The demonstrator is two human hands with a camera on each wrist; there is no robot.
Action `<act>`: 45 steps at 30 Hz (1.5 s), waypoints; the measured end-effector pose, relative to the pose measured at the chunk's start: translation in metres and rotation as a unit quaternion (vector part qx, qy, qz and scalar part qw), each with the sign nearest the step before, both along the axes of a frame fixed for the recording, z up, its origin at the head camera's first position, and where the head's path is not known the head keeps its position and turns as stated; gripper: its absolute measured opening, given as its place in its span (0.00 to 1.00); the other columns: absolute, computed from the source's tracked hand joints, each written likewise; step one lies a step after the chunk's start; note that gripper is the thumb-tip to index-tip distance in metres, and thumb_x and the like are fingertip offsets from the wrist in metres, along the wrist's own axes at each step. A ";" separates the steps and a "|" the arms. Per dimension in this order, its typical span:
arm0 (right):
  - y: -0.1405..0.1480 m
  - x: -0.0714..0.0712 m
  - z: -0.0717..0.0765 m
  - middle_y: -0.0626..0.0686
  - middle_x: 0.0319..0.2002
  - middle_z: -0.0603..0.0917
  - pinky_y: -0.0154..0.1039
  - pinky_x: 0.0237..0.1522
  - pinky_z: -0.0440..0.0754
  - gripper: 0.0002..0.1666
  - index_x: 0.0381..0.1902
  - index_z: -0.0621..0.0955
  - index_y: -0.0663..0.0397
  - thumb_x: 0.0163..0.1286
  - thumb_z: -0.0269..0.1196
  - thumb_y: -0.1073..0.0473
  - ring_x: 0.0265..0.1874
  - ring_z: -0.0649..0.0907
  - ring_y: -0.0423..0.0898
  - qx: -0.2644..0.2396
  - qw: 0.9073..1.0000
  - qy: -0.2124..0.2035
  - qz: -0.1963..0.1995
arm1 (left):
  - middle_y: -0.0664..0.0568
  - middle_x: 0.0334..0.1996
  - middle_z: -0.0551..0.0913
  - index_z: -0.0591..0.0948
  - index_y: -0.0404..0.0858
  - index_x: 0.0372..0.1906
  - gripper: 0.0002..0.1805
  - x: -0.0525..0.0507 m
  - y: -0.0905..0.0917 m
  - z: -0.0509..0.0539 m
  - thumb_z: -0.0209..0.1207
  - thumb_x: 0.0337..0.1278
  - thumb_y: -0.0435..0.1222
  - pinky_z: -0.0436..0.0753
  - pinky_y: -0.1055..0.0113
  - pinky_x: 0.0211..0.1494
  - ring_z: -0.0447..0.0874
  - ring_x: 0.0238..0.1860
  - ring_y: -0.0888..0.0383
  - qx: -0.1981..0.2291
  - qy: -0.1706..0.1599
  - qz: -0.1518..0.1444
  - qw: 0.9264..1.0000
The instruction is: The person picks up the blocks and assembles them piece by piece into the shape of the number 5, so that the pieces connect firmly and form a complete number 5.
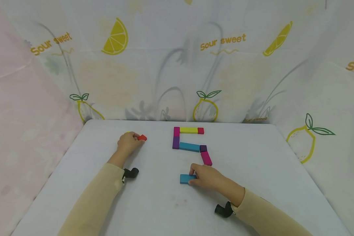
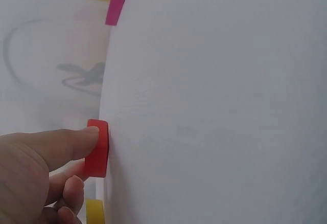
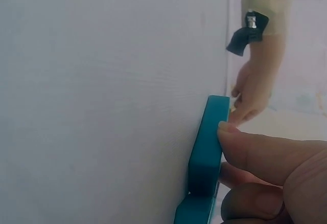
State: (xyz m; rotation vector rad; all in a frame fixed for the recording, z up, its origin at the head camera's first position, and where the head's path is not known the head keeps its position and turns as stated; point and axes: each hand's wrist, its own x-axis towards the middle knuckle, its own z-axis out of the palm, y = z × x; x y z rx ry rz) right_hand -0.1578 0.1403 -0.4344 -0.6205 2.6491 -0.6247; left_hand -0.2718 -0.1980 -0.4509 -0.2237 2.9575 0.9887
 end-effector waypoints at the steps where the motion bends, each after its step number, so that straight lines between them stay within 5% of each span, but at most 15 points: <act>1: 0.000 0.000 0.000 0.45 0.21 0.74 0.36 0.26 0.70 0.14 0.42 0.79 0.49 0.64 0.72 0.52 0.22 0.73 0.41 0.000 1.000 0.001 0.000 | 0.42 0.46 0.82 0.83 0.33 0.52 0.22 0.001 0.000 0.000 0.65 0.61 0.46 0.70 0.48 0.55 0.77 0.49 0.43 0.000 0.000 -0.001 1.000; 11: 0.000 -0.001 0.000 0.46 0.20 0.74 0.36 0.26 0.70 0.14 0.42 0.79 0.48 0.64 0.72 0.52 0.22 0.73 0.41 0.002 1.000 -0.003 -0.001 | 0.44 0.42 0.82 0.84 0.34 0.51 0.21 0.009 0.006 0.004 0.67 0.59 0.45 0.70 0.48 0.54 0.78 0.46 0.45 0.003 0.003 -0.025 1.000; 28: -0.001 0.002 0.001 0.46 0.20 0.73 0.34 0.24 0.68 0.15 0.42 0.79 0.50 0.64 0.72 0.53 0.21 0.72 0.41 -0.004 1.000 0.000 -0.002 | 0.47 0.36 0.77 0.84 0.36 0.51 0.21 0.026 0.021 0.008 0.69 0.57 0.45 0.73 0.62 0.37 0.74 0.37 0.51 0.048 -0.032 -0.072 0.996; 45: -0.001 0.002 0.003 0.45 0.21 0.74 0.35 0.26 0.70 0.15 0.43 0.79 0.49 0.64 0.71 0.53 0.22 0.73 0.41 0.002 1.000 -0.001 0.000 | 0.49 0.38 0.78 0.85 0.40 0.48 0.18 0.048 0.040 0.008 0.71 0.55 0.43 0.76 0.63 0.38 0.74 0.39 0.52 0.054 -0.061 -0.122 0.989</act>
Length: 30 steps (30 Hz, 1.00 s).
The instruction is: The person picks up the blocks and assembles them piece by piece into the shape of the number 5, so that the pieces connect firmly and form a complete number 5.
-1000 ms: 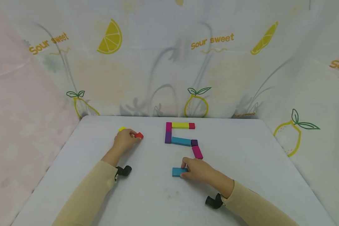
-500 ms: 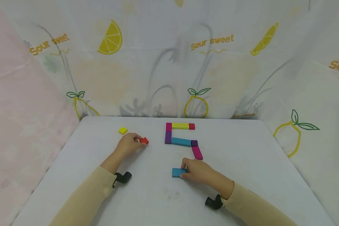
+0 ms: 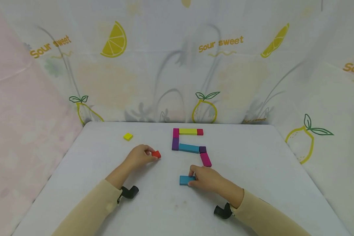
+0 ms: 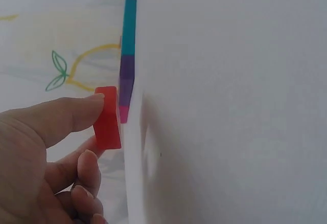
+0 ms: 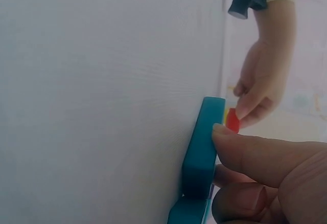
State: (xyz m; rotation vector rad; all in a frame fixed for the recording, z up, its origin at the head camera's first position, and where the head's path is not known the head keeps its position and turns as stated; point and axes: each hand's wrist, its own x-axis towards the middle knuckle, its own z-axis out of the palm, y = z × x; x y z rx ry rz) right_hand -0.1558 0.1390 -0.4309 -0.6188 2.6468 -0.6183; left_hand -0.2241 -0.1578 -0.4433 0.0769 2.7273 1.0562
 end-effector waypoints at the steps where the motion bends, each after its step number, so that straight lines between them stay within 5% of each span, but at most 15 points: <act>1: 0.000 0.000 0.000 0.45 0.21 0.74 0.35 0.26 0.70 0.15 0.43 0.79 0.50 0.64 0.72 0.53 0.22 0.73 0.41 -0.001 1.000 0.001 0.001 | 0.49 0.38 0.78 0.85 0.41 0.48 0.18 0.002 0.002 0.000 0.71 0.55 0.43 0.75 0.63 0.37 0.74 0.38 0.52 0.001 -0.003 -0.004 1.000; 15: 0.000 -0.001 0.000 0.45 0.21 0.74 0.35 0.26 0.71 0.15 0.42 0.79 0.49 0.64 0.72 0.52 0.23 0.74 0.41 0.004 1.000 0.006 0.005 | 0.53 0.34 0.75 0.86 0.45 0.42 0.14 0.024 0.023 0.002 0.74 0.51 0.42 0.73 0.64 0.34 0.73 0.36 0.56 0.011 -0.026 -0.075 0.997; 30: 0.000 -0.003 0.000 0.45 0.22 0.75 0.35 0.27 0.73 0.16 0.43 0.79 0.49 0.63 0.72 0.52 0.23 0.75 0.41 0.008 1.000 -0.003 0.000 | 0.55 0.33 0.77 0.85 0.46 0.41 0.13 0.035 0.030 0.000 0.74 0.51 0.41 0.77 0.63 0.37 0.74 0.40 0.56 0.018 -0.030 -0.144 0.989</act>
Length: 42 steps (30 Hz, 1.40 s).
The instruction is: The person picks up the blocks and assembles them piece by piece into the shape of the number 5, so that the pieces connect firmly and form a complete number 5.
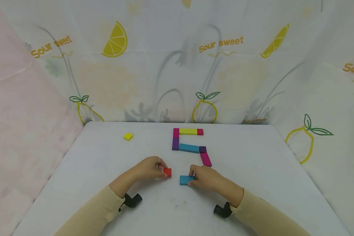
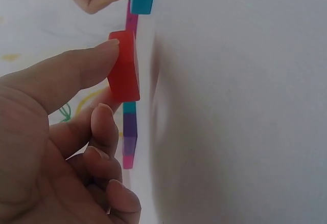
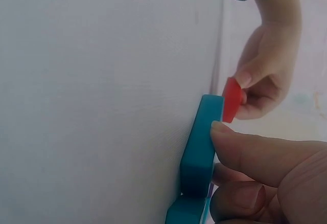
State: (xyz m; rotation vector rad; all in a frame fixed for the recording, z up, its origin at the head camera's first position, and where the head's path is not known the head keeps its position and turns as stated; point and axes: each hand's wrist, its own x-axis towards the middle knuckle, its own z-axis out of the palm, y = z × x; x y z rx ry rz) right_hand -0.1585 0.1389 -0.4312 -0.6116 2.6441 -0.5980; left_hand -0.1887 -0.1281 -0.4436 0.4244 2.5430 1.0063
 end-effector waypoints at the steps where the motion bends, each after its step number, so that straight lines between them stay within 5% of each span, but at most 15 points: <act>1: 0.000 0.000 0.000 0.45 0.22 0.75 0.35 0.27 0.73 0.16 0.43 0.79 0.49 0.63 0.72 0.52 0.23 0.75 0.41 0.001 1.000 -0.001 0.000 | 0.55 0.32 0.77 0.85 0.46 0.42 0.13 0.001 0.001 0.000 0.74 0.51 0.41 0.77 0.63 0.37 0.73 0.41 0.56 0.000 0.001 -0.003 1.000; 20: -0.002 -0.001 0.000 0.45 0.23 0.75 0.36 0.29 0.74 0.16 0.42 0.79 0.48 0.63 0.73 0.52 0.24 0.75 0.42 -0.003 1.000 -0.016 -0.009 | 0.56 0.32 0.76 0.85 0.45 0.44 0.14 0.002 0.011 -0.001 0.74 0.52 0.39 0.75 0.62 0.40 0.73 0.39 0.57 0.000 0.006 -0.059 0.998; 42: -0.002 0.000 0.002 0.46 0.23 0.75 0.37 0.28 0.74 0.16 0.42 0.79 0.49 0.62 0.73 0.52 0.24 0.75 0.42 -0.002 1.000 -0.011 -0.011 | 0.57 0.33 0.76 0.85 0.47 0.46 0.15 0.002 0.019 0.001 0.73 0.53 0.39 0.75 0.65 0.38 0.73 0.39 0.57 -0.005 0.000 -0.059 0.998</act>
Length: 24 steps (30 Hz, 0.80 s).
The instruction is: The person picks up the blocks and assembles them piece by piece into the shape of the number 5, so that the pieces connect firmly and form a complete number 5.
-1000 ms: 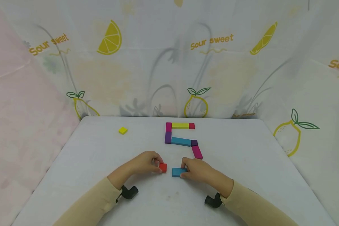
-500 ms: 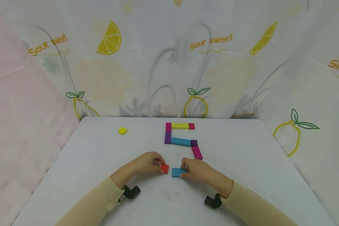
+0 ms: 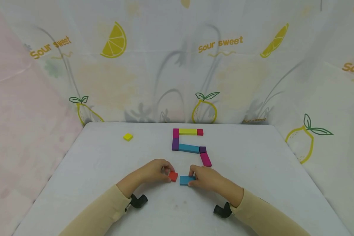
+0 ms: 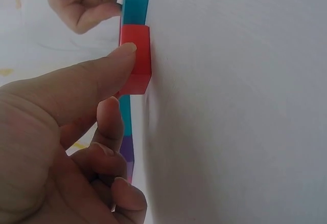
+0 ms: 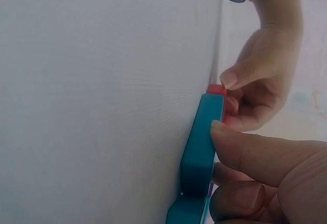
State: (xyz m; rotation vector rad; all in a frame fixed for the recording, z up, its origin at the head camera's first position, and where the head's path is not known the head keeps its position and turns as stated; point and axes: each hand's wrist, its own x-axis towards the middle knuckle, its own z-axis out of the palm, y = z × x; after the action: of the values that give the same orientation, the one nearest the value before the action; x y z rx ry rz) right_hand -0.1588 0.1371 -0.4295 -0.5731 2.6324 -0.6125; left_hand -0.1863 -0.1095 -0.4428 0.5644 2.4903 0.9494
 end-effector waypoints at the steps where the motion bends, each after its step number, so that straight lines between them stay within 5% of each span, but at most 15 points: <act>1: 0.000 0.000 0.000 0.46 0.23 0.75 0.37 0.28 0.74 0.16 0.42 0.79 0.49 0.62 0.73 0.52 0.24 0.75 0.42 0.000 1.000 0.001 0.000 | 0.57 0.33 0.76 0.85 0.47 0.47 0.15 0.000 0.000 0.000 0.73 0.53 0.39 0.75 0.65 0.38 0.73 0.39 0.57 0.001 0.000 -0.002 1.000; 24: 0.001 0.001 -0.001 0.46 0.22 0.74 0.36 0.26 0.72 0.16 0.42 0.79 0.49 0.63 0.73 0.52 0.23 0.74 0.42 -0.004 1.000 0.006 0.006 | 0.57 0.32 0.77 0.85 0.50 0.47 0.15 -0.001 0.000 -0.006 0.73 0.54 0.39 0.75 0.65 0.36 0.74 0.36 0.57 0.022 -0.008 -0.025 0.999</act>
State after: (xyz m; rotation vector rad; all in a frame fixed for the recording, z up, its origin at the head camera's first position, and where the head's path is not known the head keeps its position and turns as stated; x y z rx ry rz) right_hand -0.1582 0.1379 -0.4308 -0.5955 2.6365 -0.6183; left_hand -0.1876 -0.1091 -0.4484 0.6280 2.4356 0.9867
